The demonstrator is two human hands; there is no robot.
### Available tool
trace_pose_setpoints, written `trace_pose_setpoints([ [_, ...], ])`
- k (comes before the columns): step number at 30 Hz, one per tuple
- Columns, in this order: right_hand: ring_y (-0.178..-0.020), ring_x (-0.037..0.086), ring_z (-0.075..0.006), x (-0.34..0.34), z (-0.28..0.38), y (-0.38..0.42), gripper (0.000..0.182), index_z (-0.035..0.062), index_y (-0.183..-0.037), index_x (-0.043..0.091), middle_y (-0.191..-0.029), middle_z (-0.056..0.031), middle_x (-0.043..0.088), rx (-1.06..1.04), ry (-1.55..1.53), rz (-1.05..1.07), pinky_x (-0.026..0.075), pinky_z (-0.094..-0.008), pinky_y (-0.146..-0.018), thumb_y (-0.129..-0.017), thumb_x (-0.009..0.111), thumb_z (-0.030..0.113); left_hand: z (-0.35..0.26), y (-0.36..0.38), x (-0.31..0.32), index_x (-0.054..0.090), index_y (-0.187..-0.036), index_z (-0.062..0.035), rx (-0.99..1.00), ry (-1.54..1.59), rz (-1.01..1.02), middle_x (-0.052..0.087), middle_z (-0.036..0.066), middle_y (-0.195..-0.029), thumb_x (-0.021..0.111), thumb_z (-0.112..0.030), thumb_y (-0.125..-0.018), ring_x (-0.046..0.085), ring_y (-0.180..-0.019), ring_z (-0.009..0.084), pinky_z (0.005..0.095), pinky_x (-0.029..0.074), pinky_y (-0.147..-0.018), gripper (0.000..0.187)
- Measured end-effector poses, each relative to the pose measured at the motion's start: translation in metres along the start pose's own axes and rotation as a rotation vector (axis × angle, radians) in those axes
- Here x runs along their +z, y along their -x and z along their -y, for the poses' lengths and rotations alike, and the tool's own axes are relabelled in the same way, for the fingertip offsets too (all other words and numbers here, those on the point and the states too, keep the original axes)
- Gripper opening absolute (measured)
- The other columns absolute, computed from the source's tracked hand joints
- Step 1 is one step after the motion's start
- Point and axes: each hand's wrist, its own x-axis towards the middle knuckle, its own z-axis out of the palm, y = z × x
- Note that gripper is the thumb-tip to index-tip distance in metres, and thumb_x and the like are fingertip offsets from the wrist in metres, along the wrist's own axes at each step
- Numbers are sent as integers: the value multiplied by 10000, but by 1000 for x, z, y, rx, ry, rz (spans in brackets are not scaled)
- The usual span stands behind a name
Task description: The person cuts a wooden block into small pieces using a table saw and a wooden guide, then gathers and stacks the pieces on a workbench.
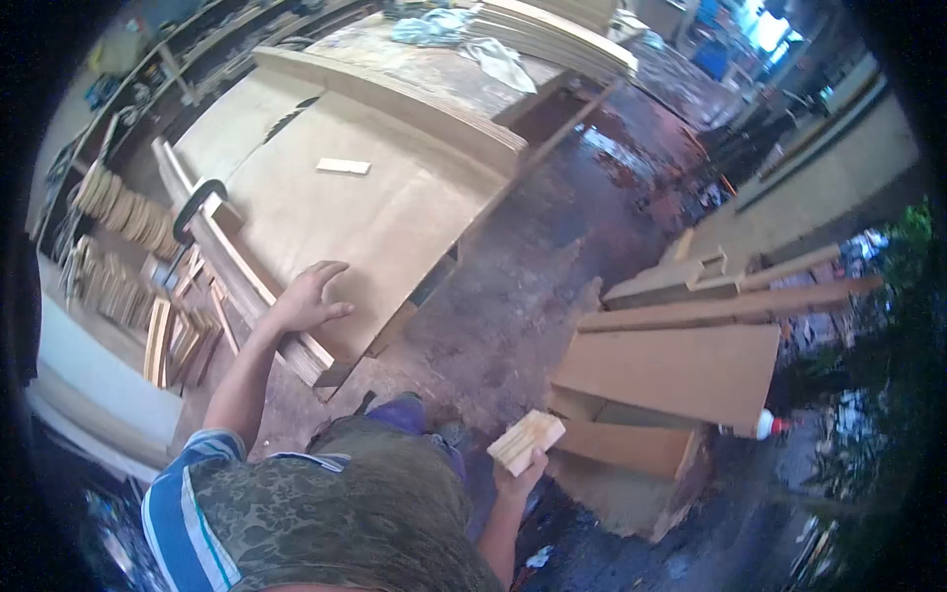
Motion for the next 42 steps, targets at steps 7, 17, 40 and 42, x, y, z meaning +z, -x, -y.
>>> trace_pose_setpoints([
  [7, -1193, 650, -297, 44, 66, -61, 798, 52, -1533, 429, -1327, -142, 637, -170, 196, 60, 549, -473, -1003, -880, 675, 439, 40, -56, 5, 567, -1426, -14, -66, -73, -59, 555, 212, -1472, 758, -246, -879, 516, -1386, 389, 454, 433, -1181, 625],
  [17, -1338, 528, -322, 113, 183, -235, 947, -3, -1581, 332, -1448, -177, 520, -159, 469, 63, 448, -456, -1112, -848, 664, 497, 148, -228, -41, 634, -1338, -66, -198, -376, -283, 603, 163, -1414, 567, -68, -921, 551, -1326, 364, 442, 442, -1144, 422],
  [40, -1143, 657, -202, 479, 149, -743, 734, -66, -1444, 543, -1274, -125, 675, 474, 902, 896, 537, -353, -987, -835, 747, 288, -164, -342, -3, 543, -1159, -51, -610, 690, -1468, 714, 102, -1067, 652, -107, -1039, 570, -795, 79, 225, 447, -718, 171],
  [42, -1149, 648, -193, 524, 125, -763, 705, -72, -1436, 559, -1259, -121, 686, 553, 999, 1018, 521, -344, -991, -844, 746, 263, -182, -380, 11, 550, -1175, -48, -553, 738, -1551, 719, 112, -1089, 652, -99, -1036, 595, -819, 91, 231, 472, -738, 180],
])
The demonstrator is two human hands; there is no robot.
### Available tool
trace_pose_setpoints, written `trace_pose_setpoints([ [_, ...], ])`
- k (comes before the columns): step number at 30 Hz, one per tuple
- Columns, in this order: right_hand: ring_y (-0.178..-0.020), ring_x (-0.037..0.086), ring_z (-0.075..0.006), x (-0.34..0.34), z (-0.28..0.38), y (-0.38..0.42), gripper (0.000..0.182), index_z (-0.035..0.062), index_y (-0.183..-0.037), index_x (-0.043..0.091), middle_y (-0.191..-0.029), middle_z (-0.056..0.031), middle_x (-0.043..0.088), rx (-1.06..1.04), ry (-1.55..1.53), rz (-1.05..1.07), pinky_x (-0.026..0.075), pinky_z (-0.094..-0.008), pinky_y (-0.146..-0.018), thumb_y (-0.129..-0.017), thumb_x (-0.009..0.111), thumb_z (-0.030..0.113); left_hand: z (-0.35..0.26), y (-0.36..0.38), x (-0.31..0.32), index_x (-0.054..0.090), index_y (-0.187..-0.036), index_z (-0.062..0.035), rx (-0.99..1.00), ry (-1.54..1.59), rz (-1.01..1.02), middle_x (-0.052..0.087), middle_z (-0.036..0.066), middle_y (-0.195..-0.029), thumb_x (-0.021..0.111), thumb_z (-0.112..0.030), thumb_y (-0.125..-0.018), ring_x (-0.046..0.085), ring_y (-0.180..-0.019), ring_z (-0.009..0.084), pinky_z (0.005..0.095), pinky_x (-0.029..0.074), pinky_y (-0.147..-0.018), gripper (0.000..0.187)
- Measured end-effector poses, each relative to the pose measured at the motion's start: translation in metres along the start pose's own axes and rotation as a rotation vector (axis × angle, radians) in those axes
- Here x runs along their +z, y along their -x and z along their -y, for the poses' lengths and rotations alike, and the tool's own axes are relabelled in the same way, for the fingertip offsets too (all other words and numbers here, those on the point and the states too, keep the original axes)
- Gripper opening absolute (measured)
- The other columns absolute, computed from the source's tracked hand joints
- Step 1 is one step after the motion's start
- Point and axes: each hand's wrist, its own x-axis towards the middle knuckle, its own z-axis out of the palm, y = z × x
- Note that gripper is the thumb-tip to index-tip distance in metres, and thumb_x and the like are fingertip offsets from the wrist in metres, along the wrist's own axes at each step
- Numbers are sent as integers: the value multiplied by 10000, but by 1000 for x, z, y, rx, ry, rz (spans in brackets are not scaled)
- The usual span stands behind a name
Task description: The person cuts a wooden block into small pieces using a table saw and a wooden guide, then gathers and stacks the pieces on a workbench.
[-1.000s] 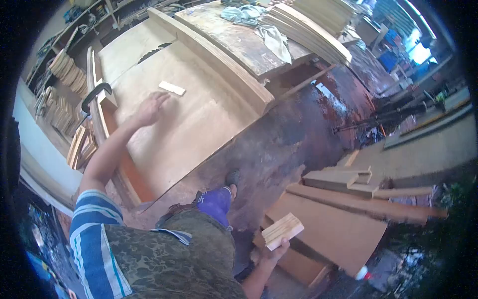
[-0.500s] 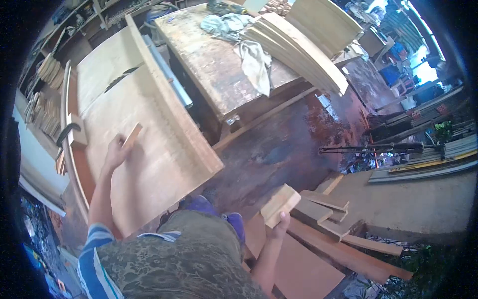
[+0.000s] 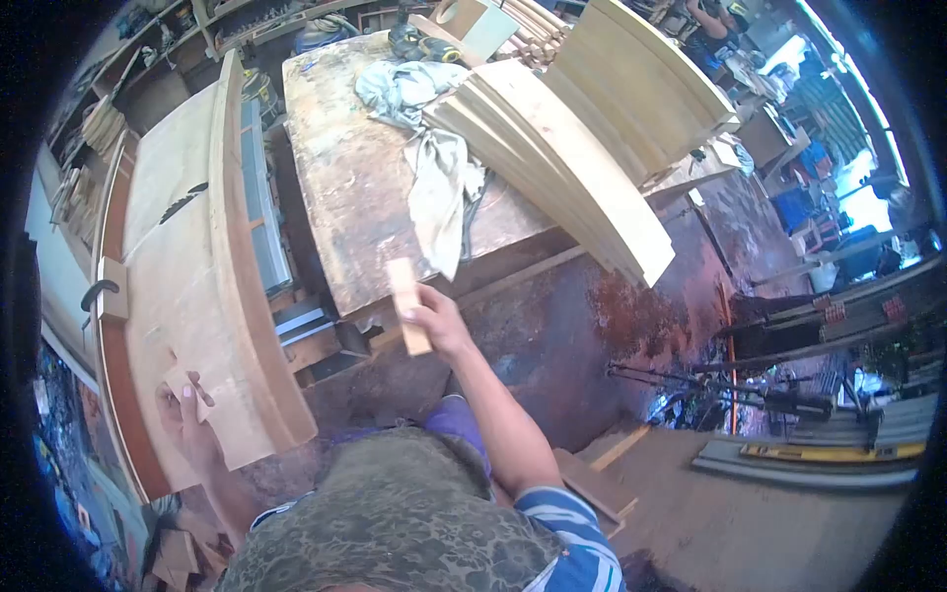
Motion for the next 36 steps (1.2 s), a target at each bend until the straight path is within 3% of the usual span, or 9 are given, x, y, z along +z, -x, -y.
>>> trace_pose_setpoints([
  [5, -1059, 674, -211, -10, -10, -131, 715, -98, -1447, 534, -1234, -133, 690, 62, 204, 228, 528, -355, -955, -848, 736, 236, -4, 46, 117, 554, -1168, -45, -92, 22, -56, 721, 139, -1115, 648, -64, -1026, 666, -893, 134, 278, 554, -774, 171],
  [7, -1037, 712, -247, -11, 3, -163, 661, -122, -1333, 632, -1200, -213, 726, 33, 252, 143, 554, -351, -912, -836, 770, 292, -7, 56, 160, 548, -1142, -49, -90, 88, -58, 720, 141, -1113, 650, -58, -1024, 670, -910, 139, 286, 562, -781, 156],
  [13, -954, 725, -242, -103, 64, -225, 549, -94, -1222, 670, -1072, -185, 742, 85, 24, -62, 589, -343, -813, -801, 801, 233, 31, 49, 212, 545, -1077, -55, -308, 183, -74, 722, 144, -1124, 644, -35, -1019, 675, -959, 144, 308, 580, -821, 117],
  [15, -919, 715, -206, -143, 74, -238, 606, -73, -1337, 602, -1155, -157, 720, -220, 453, -48, 581, -337, -830, -828, 801, 188, 57, 36, 237, 581, -1099, -43, -287, 72, -63, 712, 96, -1097, 638, -93, -1038, 646, -954, 116, 279, 536, -843, 97],
  [18, -1103, 698, -218, -154, 137, -205, 707, -117, -1393, 557, -1249, -186, 707, -71, 511, -53, 558, -346, -959, -798, 804, 174, 102, 0, 288, 616, -1167, -46, -336, 26, 62, 651, 29, -1056, 656, -186, -1037, 569, -943, 103, 261, 456, -839, 195],
  [23, -1331, 587, -383, -183, 120, -208, 973, -121, -1419, 527, -1398, -302, 597, -286, 1221, -110, 461, -425, -1134, -623, 863, 327, 207, -69, 432, 631, -1150, -47, -557, 372, 273, 632, 30, -1046, 679, -234, -1013, 553, -940, 117, 275, 447, -838, 237],
  [28, -1276, 622, -276, -223, 118, -204, 944, -102, -1467, 498, -1354, -218, 647, -119, 603, -32, 482, -382, -1098, -650, 838, 226, 246, -77, 520, 621, -1023, -55, -504, 81, 455, 623, 10, -845, 663, -311, -1027, 565, -746, 120, 316, 469, -660, 259],
  [32, -1324, 575, -271, -217, 132, -199, 1006, -106, -1497, 443, -1402, -205, 601, -124, 809, 11, 415, -401, -1171, -651, 880, 215, 236, -76, 533, 583, -1044, -58, -589, 185, 440, 597, -6, -802, 635, -262, -1052, 523, -658, 84, 285, 440, -568, 211],
  [36, -1352, 556, -279, -218, 139, -200, 1022, -118, -1511, 420, -1428, -220, 582, -84, 722, 41, 404, -403, -1181, -663, 887, 209, 246, -71, 548, 554, -1088, -74, -705, 393, 390, 626, 15, -922, 564, -212, -1093, 582, -767, 74, 249, 490, -662, 138],
])
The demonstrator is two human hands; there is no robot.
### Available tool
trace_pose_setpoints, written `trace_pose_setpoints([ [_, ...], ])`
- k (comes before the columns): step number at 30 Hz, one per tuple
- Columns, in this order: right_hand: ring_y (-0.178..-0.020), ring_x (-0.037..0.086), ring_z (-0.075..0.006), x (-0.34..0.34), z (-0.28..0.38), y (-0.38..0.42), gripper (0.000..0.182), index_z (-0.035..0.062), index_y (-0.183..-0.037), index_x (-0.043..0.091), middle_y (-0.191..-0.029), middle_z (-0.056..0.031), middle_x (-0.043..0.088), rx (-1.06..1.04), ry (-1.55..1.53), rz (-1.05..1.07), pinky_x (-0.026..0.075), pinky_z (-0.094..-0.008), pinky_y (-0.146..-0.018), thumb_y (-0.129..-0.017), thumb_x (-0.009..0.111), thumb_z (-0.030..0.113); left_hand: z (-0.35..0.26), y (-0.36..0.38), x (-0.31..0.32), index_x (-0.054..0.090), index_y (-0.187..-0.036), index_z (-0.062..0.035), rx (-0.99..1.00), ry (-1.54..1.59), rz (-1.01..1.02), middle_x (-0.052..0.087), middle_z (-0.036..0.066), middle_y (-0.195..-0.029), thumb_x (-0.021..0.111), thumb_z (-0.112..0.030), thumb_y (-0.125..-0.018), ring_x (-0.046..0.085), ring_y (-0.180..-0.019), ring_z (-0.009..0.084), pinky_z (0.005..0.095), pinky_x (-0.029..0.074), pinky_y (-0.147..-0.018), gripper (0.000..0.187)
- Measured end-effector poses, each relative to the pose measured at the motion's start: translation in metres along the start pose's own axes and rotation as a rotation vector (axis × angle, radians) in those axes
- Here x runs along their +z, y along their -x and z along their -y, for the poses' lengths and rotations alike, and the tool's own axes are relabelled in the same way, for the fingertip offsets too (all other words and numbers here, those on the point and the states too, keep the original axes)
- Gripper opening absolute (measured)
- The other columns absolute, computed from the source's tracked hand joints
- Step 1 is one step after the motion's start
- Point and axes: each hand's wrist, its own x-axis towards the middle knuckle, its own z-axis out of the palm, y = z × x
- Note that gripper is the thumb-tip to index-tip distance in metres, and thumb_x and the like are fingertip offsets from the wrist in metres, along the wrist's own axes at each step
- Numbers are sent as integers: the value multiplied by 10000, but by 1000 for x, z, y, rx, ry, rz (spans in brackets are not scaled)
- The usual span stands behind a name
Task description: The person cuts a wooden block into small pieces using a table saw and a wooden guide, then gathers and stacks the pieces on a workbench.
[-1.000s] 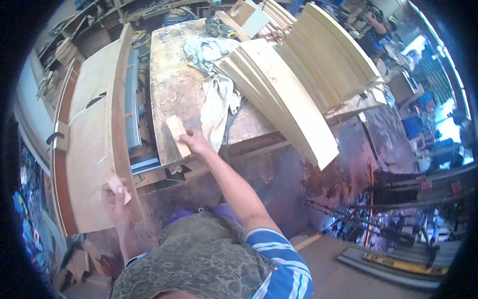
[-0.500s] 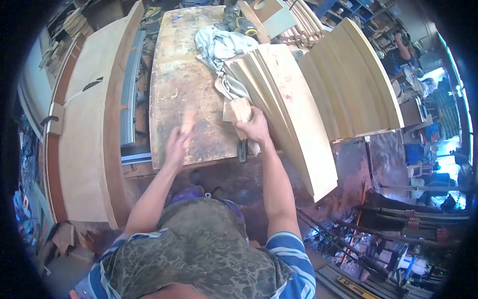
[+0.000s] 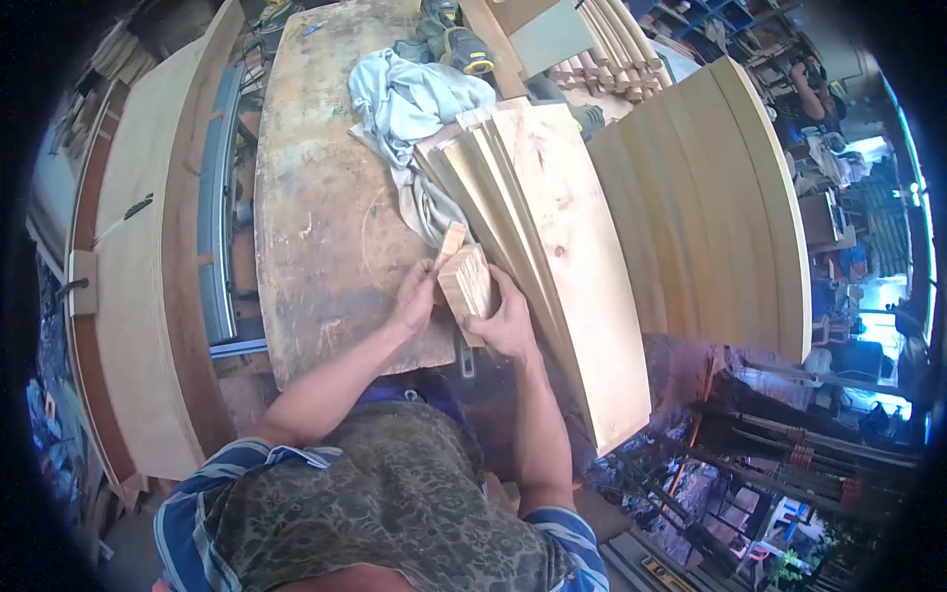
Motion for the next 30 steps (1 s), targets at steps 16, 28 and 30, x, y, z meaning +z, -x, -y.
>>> trace_pose_setpoints([
  [16, -1305, 568, -387, 27, 42, 10, 989, -106, -1447, 491, -1327, -286, 574, 26, 283, -230, 464, -471, -1114, -640, 873, 320, -58, 39, -30, 717, -1012, 15, 136, -553, -286, 736, 153, -846, 767, -233, -904, 721, -808, 245, 407, 563, -750, 275],
  [28, -1298, 458, -471, 149, 40, 20, 1157, -146, -1467, 378, -1377, -332, 494, 31, 809, -308, 368, -553, -1096, -650, 875, 506, -65, 141, -82, 616, -1198, 13, 305, -1091, -371, 683, 271, -1137, 680, -213, -922, 676, -1053, 460, 536, 547, -912, 362],
  [30, -1296, 461, -468, 148, 45, 21, 1164, -141, -1468, 381, -1371, -328, 498, 36, 822, -311, 372, -557, -1088, -655, 873, 531, -70, 140, -82, 617, -1203, 13, 310, -1130, -340, 679, 270, -1134, 682, -218, -920, 674, -1056, 459, 534, 547, -914, 371],
])
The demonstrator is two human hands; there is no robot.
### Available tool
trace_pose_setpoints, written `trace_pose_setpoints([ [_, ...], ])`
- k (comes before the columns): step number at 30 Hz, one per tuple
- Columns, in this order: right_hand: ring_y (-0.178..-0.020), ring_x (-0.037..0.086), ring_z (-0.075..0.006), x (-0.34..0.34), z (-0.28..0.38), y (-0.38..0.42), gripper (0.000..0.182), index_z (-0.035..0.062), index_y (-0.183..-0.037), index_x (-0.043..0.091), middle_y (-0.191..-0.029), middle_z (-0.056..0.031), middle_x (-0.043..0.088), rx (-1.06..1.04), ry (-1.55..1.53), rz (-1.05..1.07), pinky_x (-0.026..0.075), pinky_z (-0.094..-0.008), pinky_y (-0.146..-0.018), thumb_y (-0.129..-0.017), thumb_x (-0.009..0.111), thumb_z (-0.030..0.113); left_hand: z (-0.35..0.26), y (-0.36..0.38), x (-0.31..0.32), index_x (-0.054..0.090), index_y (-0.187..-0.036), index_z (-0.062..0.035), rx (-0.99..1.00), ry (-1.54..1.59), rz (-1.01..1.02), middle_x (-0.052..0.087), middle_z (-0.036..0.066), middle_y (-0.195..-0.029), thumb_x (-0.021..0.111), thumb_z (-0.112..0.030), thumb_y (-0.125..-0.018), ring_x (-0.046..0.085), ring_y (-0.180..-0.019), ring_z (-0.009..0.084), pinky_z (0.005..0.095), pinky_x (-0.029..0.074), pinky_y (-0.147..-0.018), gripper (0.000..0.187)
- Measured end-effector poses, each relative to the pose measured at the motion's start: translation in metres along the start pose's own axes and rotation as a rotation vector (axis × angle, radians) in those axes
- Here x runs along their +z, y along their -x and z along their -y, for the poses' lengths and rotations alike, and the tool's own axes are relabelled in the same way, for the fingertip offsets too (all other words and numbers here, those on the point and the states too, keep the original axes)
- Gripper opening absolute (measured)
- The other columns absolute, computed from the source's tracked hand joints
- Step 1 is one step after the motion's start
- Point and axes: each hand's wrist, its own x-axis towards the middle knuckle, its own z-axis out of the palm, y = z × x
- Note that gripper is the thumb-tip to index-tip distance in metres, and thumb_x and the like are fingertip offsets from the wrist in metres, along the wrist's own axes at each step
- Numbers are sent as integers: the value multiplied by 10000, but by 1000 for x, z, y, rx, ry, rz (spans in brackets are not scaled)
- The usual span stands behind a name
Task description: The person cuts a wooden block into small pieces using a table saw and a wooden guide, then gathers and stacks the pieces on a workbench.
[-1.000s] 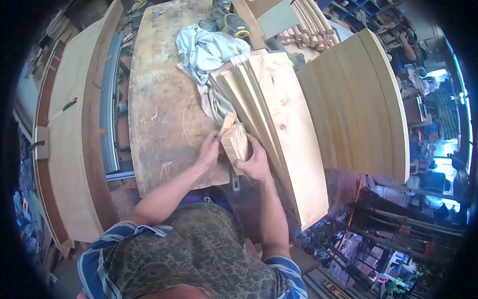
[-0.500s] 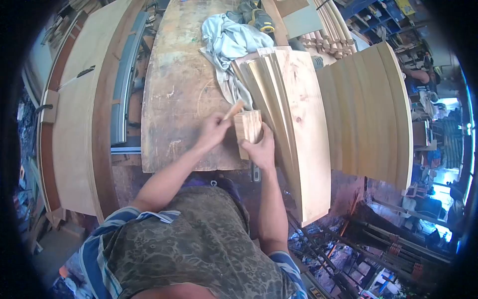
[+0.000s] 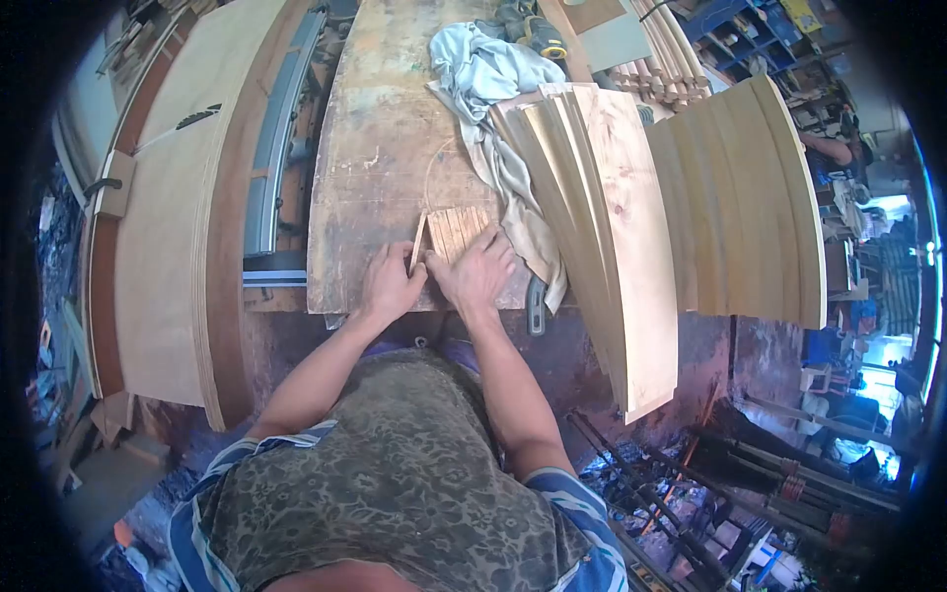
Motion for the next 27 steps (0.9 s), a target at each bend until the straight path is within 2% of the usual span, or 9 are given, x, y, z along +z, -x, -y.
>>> trace_pose_setpoints([
  [6, -1338, 471, -482, -6, -32, -4, 1151, -125, -1508, 399, -1392, -356, 512, -23, -139, 82, 386, -555, -1138, -716, 865, 568, 5, -6, 0, 629, -1261, 19, -21, 74, 131, 695, 233, -1157, 733, -273, -908, 682, -1096, 396, 485, 536, -954, 469],
  [8, -1243, 632, -361, -10, -56, -16, 939, -132, -1493, 462, -1329, -317, 626, -155, -303, 135, 500, -452, -1062, -825, 853, 402, -3, -5, -2, 597, -1274, 43, -7, 93, 113, 664, 287, -1196, 744, -356, -907, 664, -1100, 452, 516, 533, -970, 562],
  [9, -1243, 632, -361, -16, -64, -22, 939, -132, -1493, 462, -1329, -317, 626, -153, -304, 137, 500, -452, -1062, -825, 853, 402, -3, -5, 2, 597, -1274, 43, -8, 91, 115, 664, 287, -1196, 744, -356, -907, 664, -1100, 452, 516, 533, -970, 562],
  [11, -1044, 725, -217, -25, -75, -31, 716, -113, -1477, 513, -1195, -227, 733, -80, -753, 443, 568, -349, -916, -903, 805, 199, -6, -9, 7, 528, -1373, 64, 0, -23, 68, 641, 307, -1262, 766, -454, -897, 645, -1172, 461, 522, 522, -1002, 743],
  [12, -969, 776, -234, -25, -75, -29, 555, -44, -1357, 657, -1088, -202, 791, -28, -772, 366, 583, -366, -869, -847, 776, 140, -9, -10, 8, 528, -1373, 64, -6, -25, 68, 641, 307, -1262, 766, -454, -897, 645, -1172, 461, 522, 522, -1002, 743],
  [16, -1010, 771, -248, -16, -85, -38, 584, -34, -1381, 648, -1124, -207, 784, -108, -692, 416, 580, -375, -889, -842, 782, 150, -21, -12, 10, 440, -1465, 64, -97, -139, 126, 593, 319, -1351, 783, -556, -859, 607, -1252, 473, 527, 501, -1047, 933],
  [20, -875, 739, -176, -1, -91, -40, 579, -43, -1328, 682, -1007, -155, 788, -183, -564, 286, 586, -338, -794, -829, 856, 193, -37, -14, 8, 369, -1518, 61, -204, -198, 177, 543, 328, -1418, 797, -593, -826, 570, -1305, 479, 531, 475, -1087, 1044],
  [25, -1067, 753, -287, -32, -74, -41, 600, -16, -1314, 697, -1132, -217, 777, -118, -646, 420, 563, -391, -948, -765, 851, 170, -37, -14, 6, 334, -1540, 55, -200, -194, 180, 522, 337, -1423, 796, -601, -824, 554, -1325, 486, 542, 475, -1087, 1075],
  [27, -1062, 754, -285, -29, -75, -43, 599, -16, -1314, 696, -1130, -217, 777, -114, -643, 425, 563, -390, -946, -764, 852, 163, -37, -12, 6, 333, -1544, 49, -213, -200, 187, 526, 334, -1414, 795, -601, -825, 555, -1322, 486, 544, 475, -1085, 1074],
])
